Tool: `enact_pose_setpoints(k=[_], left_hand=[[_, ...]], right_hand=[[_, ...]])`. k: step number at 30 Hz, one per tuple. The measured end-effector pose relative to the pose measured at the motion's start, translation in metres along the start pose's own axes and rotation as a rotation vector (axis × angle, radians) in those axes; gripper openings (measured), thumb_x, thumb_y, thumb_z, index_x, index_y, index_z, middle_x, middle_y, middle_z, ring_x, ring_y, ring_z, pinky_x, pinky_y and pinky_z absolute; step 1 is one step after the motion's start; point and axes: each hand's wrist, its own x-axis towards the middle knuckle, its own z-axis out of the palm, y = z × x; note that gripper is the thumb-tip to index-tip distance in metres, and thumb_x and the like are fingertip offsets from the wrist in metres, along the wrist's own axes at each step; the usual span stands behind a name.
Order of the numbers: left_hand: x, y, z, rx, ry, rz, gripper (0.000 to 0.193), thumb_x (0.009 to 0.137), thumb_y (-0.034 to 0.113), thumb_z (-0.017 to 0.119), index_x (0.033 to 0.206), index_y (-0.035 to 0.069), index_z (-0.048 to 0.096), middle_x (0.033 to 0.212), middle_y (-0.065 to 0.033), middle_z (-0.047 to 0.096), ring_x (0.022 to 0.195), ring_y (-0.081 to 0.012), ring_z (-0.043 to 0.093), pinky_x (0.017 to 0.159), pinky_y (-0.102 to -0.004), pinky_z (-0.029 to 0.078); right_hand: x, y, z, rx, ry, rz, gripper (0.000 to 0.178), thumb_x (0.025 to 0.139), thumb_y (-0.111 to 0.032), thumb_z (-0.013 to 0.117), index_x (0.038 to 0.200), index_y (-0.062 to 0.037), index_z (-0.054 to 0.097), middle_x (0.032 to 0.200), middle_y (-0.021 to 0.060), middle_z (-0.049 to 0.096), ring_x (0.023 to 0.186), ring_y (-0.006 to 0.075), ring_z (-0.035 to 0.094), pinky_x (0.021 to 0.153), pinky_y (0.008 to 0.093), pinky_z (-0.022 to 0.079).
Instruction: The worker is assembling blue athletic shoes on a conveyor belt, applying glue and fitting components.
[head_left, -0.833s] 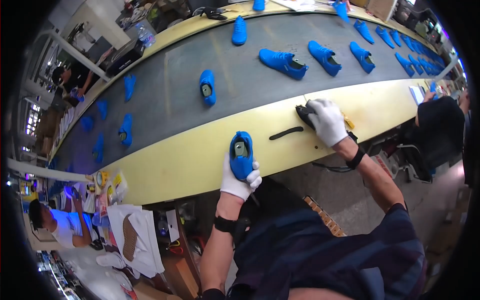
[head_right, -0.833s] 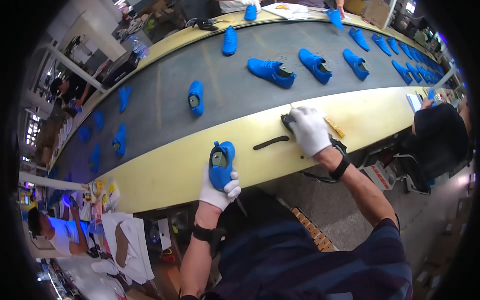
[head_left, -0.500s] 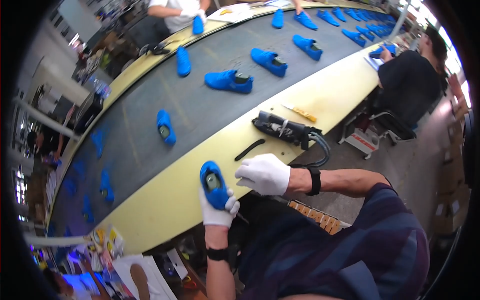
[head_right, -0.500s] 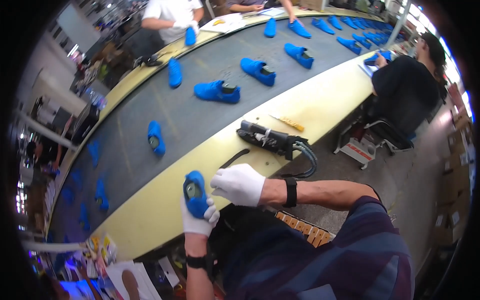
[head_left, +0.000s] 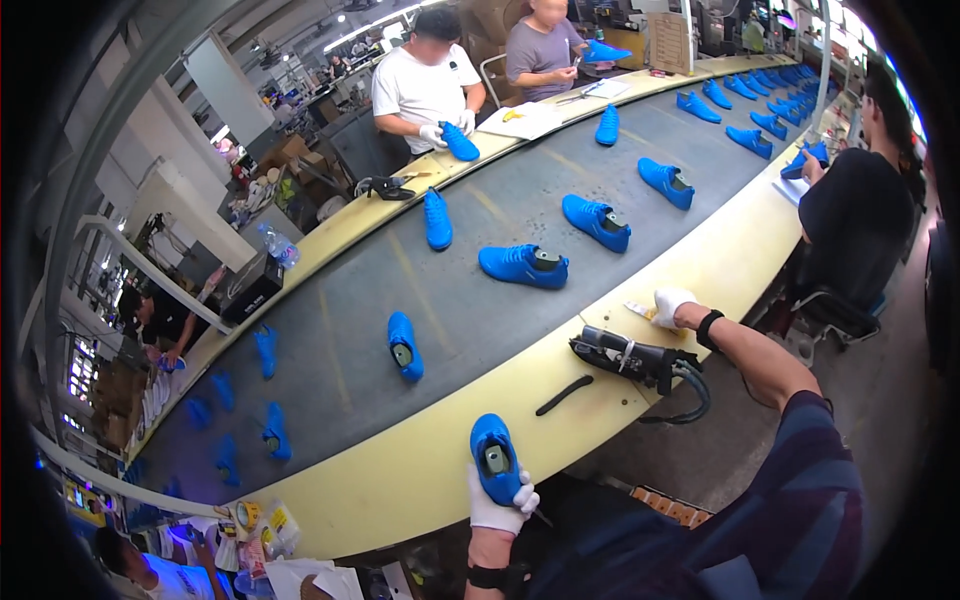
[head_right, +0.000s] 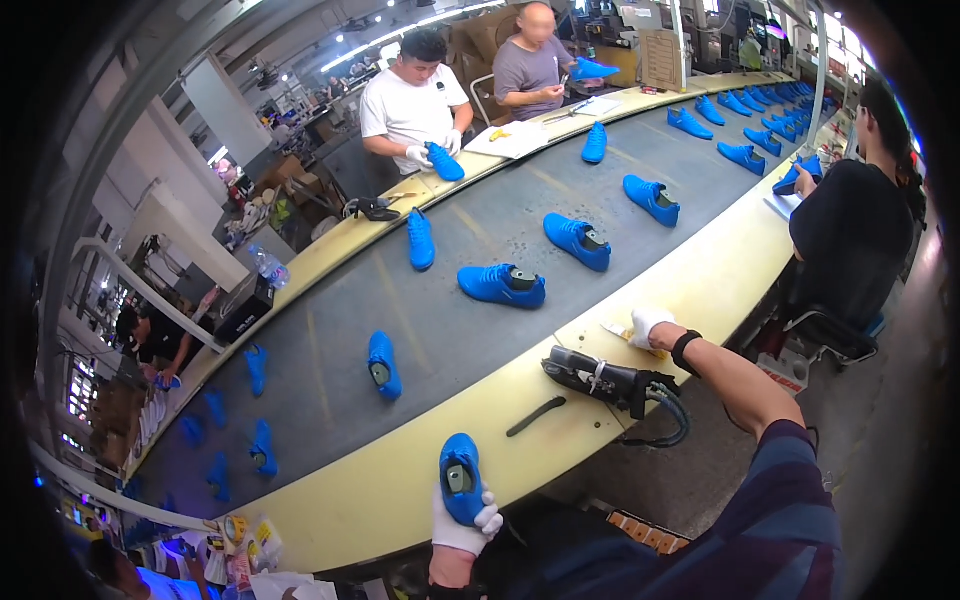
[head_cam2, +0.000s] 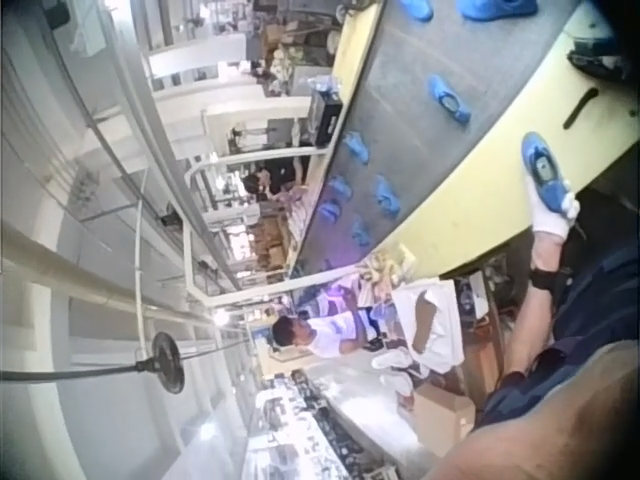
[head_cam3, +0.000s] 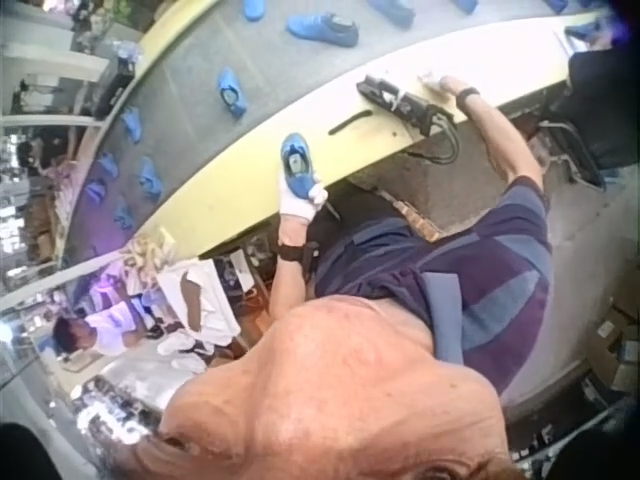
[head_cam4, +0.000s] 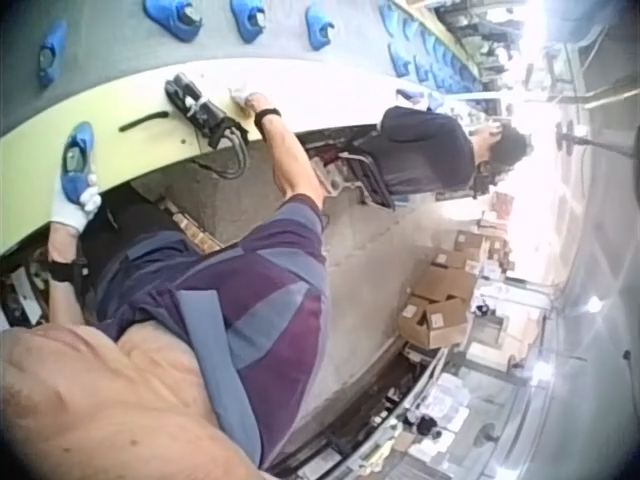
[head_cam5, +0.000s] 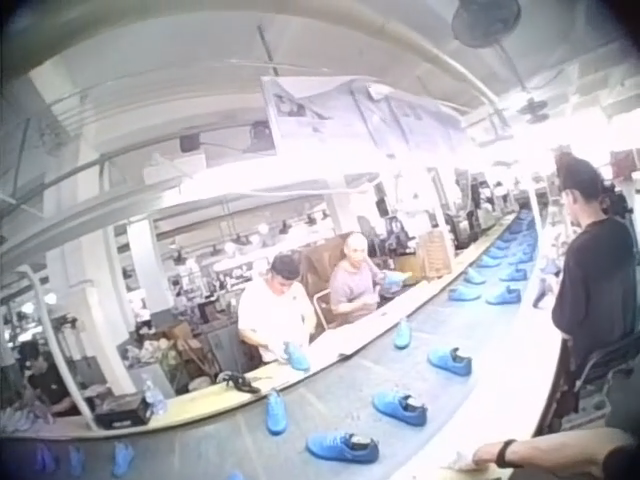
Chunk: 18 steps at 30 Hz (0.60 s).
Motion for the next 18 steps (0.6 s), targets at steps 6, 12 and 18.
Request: enact_pose_setpoints(k=[6,12,18], left_hand=[[0.003,0.001,0.005,-0.008,0.006,-0.017,0.077,0.098,0.075,0.042,0.115,0.003,0.062,0.089,-0.0140,0.064,0.053,-0.0229,0.045,0.053,-0.0386,0.037],[0.003,-0.008,-0.014,-0.019,0.054,-0.006,0.075,0.095,0.075,0.048,0.109,0.003,0.065,0.082,-0.0134,0.065,0.052,-0.0228,0.046,0.052,-0.0383,0.036],[0.008,-0.015,-0.032,-0.071,-0.006,-0.042,0.076,0.095,0.076,0.047,0.112,0.005,0.065,0.085,-0.0142,0.066,0.053,-0.0235,0.046,0.054,-0.0383,0.037]], right_hand=[[0.001,-0.001,-0.001,0.034,-0.068,0.010,0.039,0.084,-0.032,0.079,0.105,0.0013,0.079,0.103,0.0282,0.076,0.098,0.0425,0.075,0.086,0.0462,0.060],[0.001,-0.007,0.000,0.022,-0.105,0.001,0.041,0.085,-0.034,0.075,0.106,0.0016,0.079,0.104,0.0283,0.076,0.098,0.0421,0.075,0.086,0.0463,0.060],[-0.011,-0.001,0.001,0.136,0.220,-0.088,0.037,0.092,-0.039,0.071,0.104,-0.0048,0.077,0.097,0.0231,0.076,0.094,0.0424,0.074,0.081,0.0491,0.058]])
